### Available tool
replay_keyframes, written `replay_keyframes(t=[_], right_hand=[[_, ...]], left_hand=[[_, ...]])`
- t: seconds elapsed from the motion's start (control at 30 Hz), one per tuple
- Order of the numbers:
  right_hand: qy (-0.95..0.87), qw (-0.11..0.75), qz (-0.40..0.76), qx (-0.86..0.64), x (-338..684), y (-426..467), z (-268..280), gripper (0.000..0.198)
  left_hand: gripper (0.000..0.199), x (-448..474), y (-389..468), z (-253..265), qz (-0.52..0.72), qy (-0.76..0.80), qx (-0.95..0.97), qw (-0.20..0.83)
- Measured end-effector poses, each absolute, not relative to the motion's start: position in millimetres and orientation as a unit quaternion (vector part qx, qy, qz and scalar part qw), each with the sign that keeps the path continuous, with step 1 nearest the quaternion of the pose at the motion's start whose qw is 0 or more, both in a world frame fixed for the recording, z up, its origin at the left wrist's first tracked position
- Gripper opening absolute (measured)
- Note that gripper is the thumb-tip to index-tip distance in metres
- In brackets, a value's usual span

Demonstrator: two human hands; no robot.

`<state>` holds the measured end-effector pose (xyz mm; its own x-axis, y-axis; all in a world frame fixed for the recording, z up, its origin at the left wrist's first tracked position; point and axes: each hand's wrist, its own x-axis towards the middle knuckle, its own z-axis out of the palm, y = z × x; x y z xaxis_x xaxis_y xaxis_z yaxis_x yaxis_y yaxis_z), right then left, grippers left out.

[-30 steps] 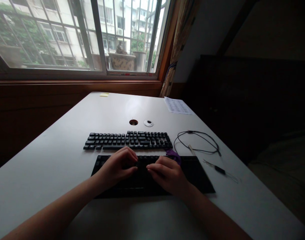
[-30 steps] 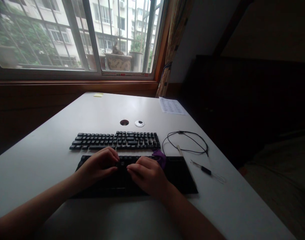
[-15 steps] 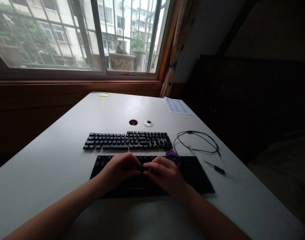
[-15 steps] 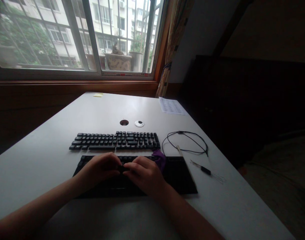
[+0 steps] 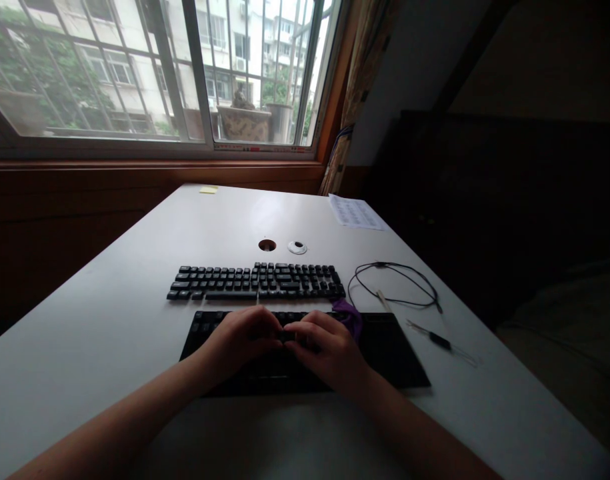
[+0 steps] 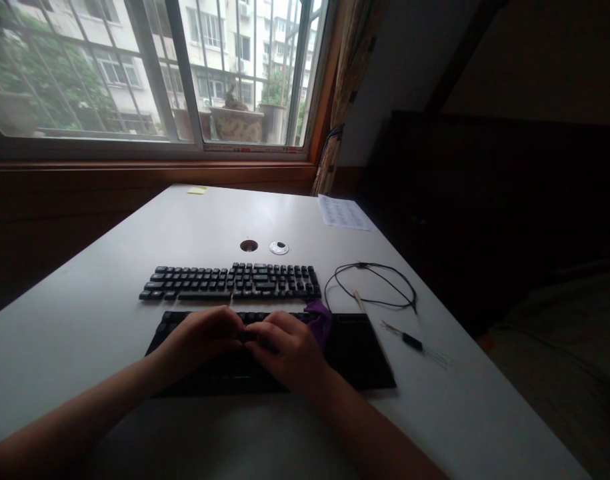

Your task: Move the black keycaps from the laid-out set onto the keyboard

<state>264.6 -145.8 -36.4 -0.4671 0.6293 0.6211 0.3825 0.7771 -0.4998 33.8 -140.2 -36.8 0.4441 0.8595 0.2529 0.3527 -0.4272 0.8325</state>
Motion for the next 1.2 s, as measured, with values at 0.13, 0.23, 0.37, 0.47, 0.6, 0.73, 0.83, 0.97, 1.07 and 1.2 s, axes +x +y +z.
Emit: replay_keyframes(t=[0.13, 0.23, 0.37, 0.47, 0.6, 0.73, 0.83, 0.97, 1.07, 1.2], right_hand=[[-0.831, 0.403, 0.138, -0.358, 265.3, -142.7, -36.1, 0.014], [-0.820, 0.372, 0.126, -0.417, 265.0, -138.8, -37.0, 0.016], [-0.818, 0.340, 0.121, -0.449, 263.0, -135.6, -39.6, 0.013], [-0.820, 0.326, 0.119, -0.455, 262.0, -135.0, -41.8, 0.012], [-0.823, 0.313, 0.122, -0.458, 261.8, -134.7, -42.9, 0.013], [-0.819, 0.315, 0.128, -0.462, 261.9, -134.4, -42.7, 0.012], [-0.821, 0.316, 0.129, -0.458, 262.2, -133.8, -43.5, 0.013], [-0.825, 0.311, 0.129, -0.453, 262.9, -133.2, -43.1, 0.015], [-0.829, 0.307, 0.130, -0.449, 263.3, -133.2, -41.5, 0.016], [-0.830, 0.305, 0.119, -0.451, 263.7, -132.8, -41.9, 0.015]], left_hand=[[0.011, 30.4, -137.6, -33.9, 0.363, 0.390, 0.778, 0.332], [0.008, 24.9, -134.7, -30.3, 0.394, 0.374, 0.804, 0.240], [0.013, 17.6, -130.9, -31.2, 0.356, 0.325, 0.871, 0.095], [0.018, 16.3, -130.5, -36.0, 0.313, 0.312, 0.896, 0.053], [0.020, 18.5, -131.6, -39.7, 0.277, 0.302, 0.912, 0.030], [0.020, 19.8, -131.9, -38.1, 0.274, 0.297, 0.915, 0.012], [0.021, 20.3, -132.1, -36.0, 0.273, 0.293, 0.916, 0.008], [0.022, 21.1, -133.1, -34.8, 0.269, 0.296, 0.917, 0.011], [0.023, 20.8, -133.3, -35.4, 0.266, 0.296, 0.917, 0.017], [0.024, 20.0, -132.2, -36.5, 0.260, 0.297, 0.919, 0.026]])
